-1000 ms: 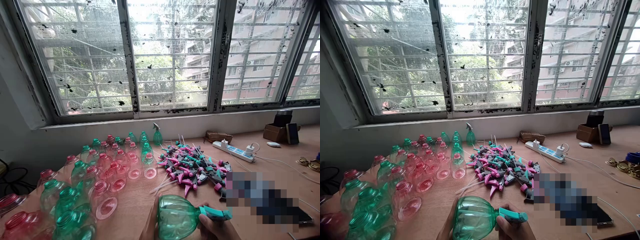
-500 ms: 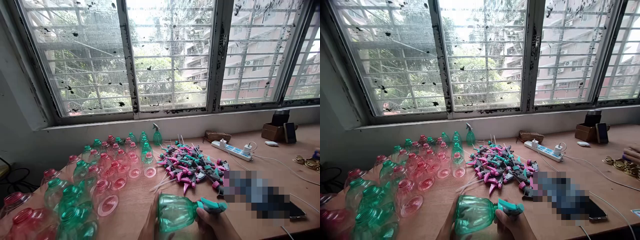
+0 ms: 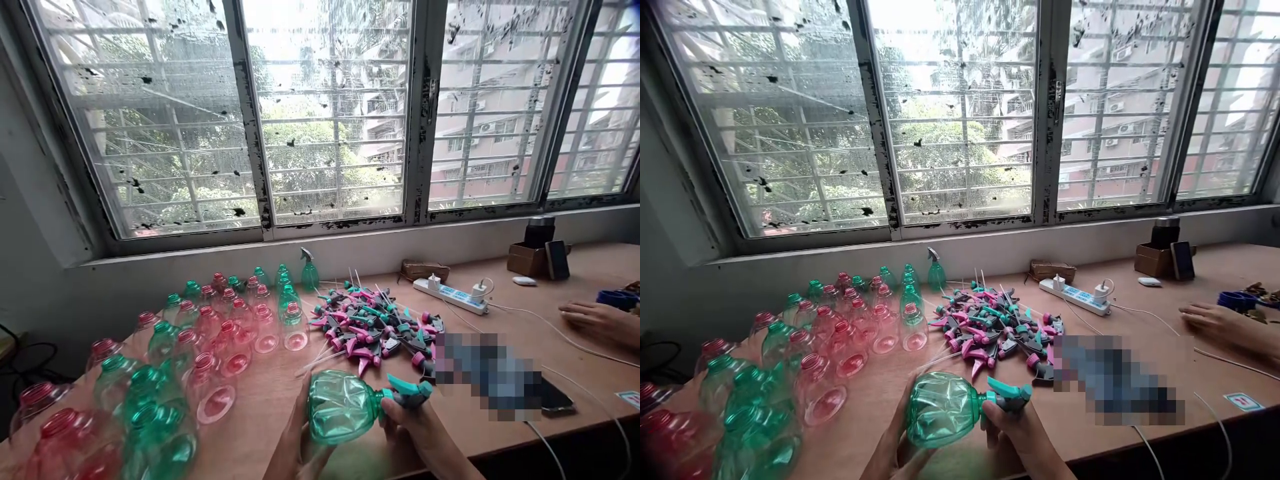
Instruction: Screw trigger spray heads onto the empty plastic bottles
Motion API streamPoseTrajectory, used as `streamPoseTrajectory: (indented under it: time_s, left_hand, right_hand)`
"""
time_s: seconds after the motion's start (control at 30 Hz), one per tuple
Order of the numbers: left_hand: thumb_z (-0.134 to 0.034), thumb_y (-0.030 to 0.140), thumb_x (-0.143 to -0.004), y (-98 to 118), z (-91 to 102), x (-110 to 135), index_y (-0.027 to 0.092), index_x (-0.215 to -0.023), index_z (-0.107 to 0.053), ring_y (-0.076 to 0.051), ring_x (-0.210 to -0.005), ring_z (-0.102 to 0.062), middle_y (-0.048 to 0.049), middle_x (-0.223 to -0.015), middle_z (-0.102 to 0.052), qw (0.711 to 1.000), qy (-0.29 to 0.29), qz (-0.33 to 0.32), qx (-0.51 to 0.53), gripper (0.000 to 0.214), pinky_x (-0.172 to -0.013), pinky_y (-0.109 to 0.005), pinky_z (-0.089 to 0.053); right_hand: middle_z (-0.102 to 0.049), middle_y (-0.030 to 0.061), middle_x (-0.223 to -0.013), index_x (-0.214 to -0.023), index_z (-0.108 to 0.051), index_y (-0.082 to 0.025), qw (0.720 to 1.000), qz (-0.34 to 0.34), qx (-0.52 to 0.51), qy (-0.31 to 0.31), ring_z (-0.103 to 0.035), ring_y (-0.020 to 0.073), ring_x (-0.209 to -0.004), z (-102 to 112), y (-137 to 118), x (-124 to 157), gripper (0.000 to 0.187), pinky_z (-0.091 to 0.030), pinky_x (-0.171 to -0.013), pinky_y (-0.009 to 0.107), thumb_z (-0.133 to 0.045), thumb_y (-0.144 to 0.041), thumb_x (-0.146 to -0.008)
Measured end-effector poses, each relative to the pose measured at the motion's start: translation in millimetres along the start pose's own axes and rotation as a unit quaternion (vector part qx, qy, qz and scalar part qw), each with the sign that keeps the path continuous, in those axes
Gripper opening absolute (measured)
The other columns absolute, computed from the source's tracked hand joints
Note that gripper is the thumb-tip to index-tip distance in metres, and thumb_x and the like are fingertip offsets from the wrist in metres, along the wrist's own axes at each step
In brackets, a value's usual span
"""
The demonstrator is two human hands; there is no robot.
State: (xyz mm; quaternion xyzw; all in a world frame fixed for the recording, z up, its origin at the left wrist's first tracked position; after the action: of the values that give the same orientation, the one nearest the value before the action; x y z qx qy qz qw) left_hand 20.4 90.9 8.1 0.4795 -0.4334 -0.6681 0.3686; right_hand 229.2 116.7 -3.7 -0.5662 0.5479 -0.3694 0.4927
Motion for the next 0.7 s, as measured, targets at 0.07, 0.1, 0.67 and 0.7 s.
streamPoseTrajectory:
  time_s: [0.07,0.1,0.67,0.7]
  left_hand:
    - [-0.073,0.062,-0.083,-2.1,-0.5,0.0,0.035,-0.162,-0.01,-0.038,-0.148,-0.043,-0.0107,-0.168,-0.032,1.0,-0.013,-0.016,0.001,0.105,-0.122,-0.05,-0.035]
    - [-0.075,0.063,-0.08,-1.3,-0.8,0.3,0.034,-0.162,-0.01,-0.039,-0.15,-0.039,-0.0107,-0.169,-0.031,1.0,-0.02,-0.022,0.009,0.109,-0.122,-0.05,-0.033]
    - [-0.069,0.07,-0.081,2.1,-7.6,1.4,0.027,-0.163,-0.009,-0.039,-0.153,-0.033,-0.0156,-0.169,-0.029,0.999,-0.043,-0.008,0.027,0.109,-0.121,-0.048,-0.034]
    - [-0.069,0.069,-0.082,0.8,-8.0,0.8,0.027,-0.162,-0.01,-0.039,-0.151,-0.037,-0.016,-0.167,-0.031,0.998,-0.044,-0.007,0.036,0.107,-0.119,-0.047,-0.039]
  right_hand:
    - [-0.072,0.0018,-0.063,-0.068,-0.065,-0.019,1.0,0.001,0.008,-0.003,-0.058,0.0146,-0.047,1.2,3.7,-0.9,0.047,-0.041,-0.051,0.028,-0.077,-0.063,-0.076]
    - [-0.072,0.0018,-0.063,-0.068,-0.065,-0.019,1.0,0.003,0.011,-0.004,-0.058,0.0147,-0.047,1.8,5.0,-1.1,0.047,-0.042,-0.051,0.028,-0.077,-0.063,-0.076]
    - [-0.071,-0.0009,-0.058,-0.074,-0.065,-0.02,1.0,-0.004,-0.018,-0.02,-0.058,0.0146,-0.044,0.9,14.0,-2.0,0.042,-0.04,-0.05,0.027,-0.082,-0.059,-0.074]
    - [-0.071,-0.001,-0.059,-0.073,-0.064,-0.02,1.0,-0.004,-0.018,-0.022,-0.059,0.0142,-0.044,0.4,14.4,-2.4,0.042,-0.041,-0.05,0.027,-0.081,-0.059,-0.074]
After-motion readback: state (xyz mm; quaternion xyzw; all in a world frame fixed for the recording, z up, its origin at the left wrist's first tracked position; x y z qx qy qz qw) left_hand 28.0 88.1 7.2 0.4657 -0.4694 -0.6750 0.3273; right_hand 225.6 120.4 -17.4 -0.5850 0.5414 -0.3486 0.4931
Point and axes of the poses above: each hand's wrist, its own x-axis away from the middle knuckle, its own z-axis out of the back of the hand, y = z × x, the point moved 10 cm from there along -x, towards the middle knuckle
